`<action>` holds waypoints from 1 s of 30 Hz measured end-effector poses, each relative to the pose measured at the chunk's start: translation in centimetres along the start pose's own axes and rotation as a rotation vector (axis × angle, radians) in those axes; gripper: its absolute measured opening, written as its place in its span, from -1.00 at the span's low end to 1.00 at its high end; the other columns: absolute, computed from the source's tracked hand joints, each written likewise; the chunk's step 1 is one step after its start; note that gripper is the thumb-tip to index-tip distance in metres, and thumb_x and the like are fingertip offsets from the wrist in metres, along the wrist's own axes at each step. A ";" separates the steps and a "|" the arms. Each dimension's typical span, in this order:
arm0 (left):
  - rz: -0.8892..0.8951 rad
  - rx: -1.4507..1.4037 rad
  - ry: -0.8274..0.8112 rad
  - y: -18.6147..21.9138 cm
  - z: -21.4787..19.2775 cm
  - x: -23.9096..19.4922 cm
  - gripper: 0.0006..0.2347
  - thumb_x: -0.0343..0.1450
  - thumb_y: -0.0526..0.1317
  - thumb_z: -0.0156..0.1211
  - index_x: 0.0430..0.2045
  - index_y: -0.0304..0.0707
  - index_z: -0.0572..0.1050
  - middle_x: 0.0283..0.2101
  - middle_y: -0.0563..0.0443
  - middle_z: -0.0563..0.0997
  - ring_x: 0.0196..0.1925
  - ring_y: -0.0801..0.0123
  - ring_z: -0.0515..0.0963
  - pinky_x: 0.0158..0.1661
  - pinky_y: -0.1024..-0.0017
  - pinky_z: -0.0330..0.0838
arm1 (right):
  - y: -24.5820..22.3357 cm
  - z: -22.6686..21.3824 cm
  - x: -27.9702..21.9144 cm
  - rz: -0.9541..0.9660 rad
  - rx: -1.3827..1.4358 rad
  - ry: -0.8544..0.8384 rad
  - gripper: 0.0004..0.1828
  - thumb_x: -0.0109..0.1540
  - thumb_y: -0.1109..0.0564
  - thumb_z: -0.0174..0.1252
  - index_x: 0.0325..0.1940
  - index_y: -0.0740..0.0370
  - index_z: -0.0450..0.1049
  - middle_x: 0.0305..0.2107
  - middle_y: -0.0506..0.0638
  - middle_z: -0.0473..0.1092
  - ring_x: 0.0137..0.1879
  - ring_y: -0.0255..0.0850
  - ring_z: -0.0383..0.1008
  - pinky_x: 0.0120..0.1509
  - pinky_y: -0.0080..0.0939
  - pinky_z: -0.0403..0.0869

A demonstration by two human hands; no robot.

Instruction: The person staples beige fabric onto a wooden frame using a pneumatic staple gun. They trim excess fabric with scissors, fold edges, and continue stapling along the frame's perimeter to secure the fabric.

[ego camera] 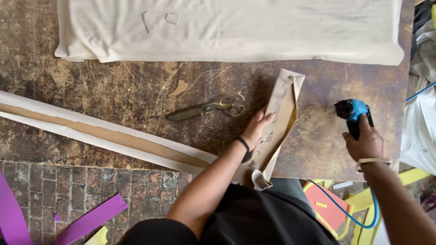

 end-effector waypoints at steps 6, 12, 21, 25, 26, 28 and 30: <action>-0.052 0.154 0.237 0.6 1.1 -0.9 -0.58 0.49 -0.15 0.15 0.25 -0.32 0.39 0.13 -0.20 0.55 0.13 0.20 0.49 0.13 0.28 0.38 | 1.6 1.3 -1.1 -0.172 0.150 0.211 -0.19 0.10 -0.01 0.36 0.45 0.15 0.39 0.01 0.36 0.41 0.11 0.26 0.42 0.17 0.19 0.45; -0.058 0.405 0.286 2.6 5.5 -0.1 -0.62 0.52 -0.10 0.04 0.23 -0.20 0.39 0.18 -0.08 0.58 0.23 0.23 0.53 0.19 0.32 0.40 | -4.7 2.4 -3.8 -0.019 1.087 -0.325 -0.49 0.22 0.06 0.24 0.25 0.18 0.43 0.00 0.17 0.50 0.12 0.01 0.52 0.19 0.05 0.52; -0.090 0.635 0.386 4.8 12.0 -0.9 -0.57 0.51 0.01 0.01 0.25 -0.14 0.37 0.17 -0.09 0.58 0.20 0.15 0.57 0.12 0.20 0.47 | -11.6 1.5 -6.0 0.218 1.649 -1.073 -0.42 0.18 0.16 0.26 0.26 0.38 0.33 -0.02 0.18 0.50 0.06 0.01 0.57 0.16 0.05 0.56; -0.048 0.890 0.419 3.7 11.5 -1.4 -0.54 0.47 0.00 0.10 0.25 -0.18 0.38 0.15 -0.14 0.61 0.16 0.13 0.63 0.11 0.21 0.50 | -11.1 3.0 -5.7 0.218 1.648 -1.040 -0.49 0.16 0.19 0.28 0.17 0.36 0.39 -0.05 0.13 0.52 0.05 -0.02 0.56 0.16 0.02 0.55; -0.055 0.844 0.413 3.4 11.1 -1.9 -0.52 0.47 0.00 0.12 0.28 -0.18 0.34 0.18 -0.17 0.56 0.19 0.12 0.59 0.13 0.21 0.48 | -11.0 3.7 -5.9 0.239 1.657 -1.050 -0.52 0.18 0.19 0.27 0.16 0.37 0.40 -0.06 0.14 0.52 0.04 -0.01 0.56 0.15 0.03 0.55; -0.072 0.744 0.395 2.6 11.0 -3.6 -0.47 0.47 -0.01 0.16 0.34 -0.17 0.27 0.24 -0.24 0.46 0.24 0.12 0.53 0.19 0.22 0.43 | -10.4 5.1 -6.5 0.303 1.666 -1.026 -0.55 0.19 0.20 0.27 0.14 0.41 0.42 -0.08 0.17 0.52 0.02 0.02 0.56 0.13 0.07 0.54; -0.263 0.831 0.386 2.4 10.7 -5.4 -0.49 0.44 0.03 0.11 0.29 -0.12 0.35 0.16 -0.18 0.57 0.17 0.14 0.60 0.16 0.21 0.47 | -10.1 6.1 -6.2 0.361 1.681 -0.942 -0.56 0.20 0.22 0.28 0.13 0.45 0.43 -0.09 0.19 0.52 0.00 0.06 0.55 0.12 0.11 0.54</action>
Point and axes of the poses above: each hand's wrist, its own x-axis towards the middle knuckle, its own z-axis out of the palm, y = z × x, the point moved 3 cm from there along x, towards the middle knuckle
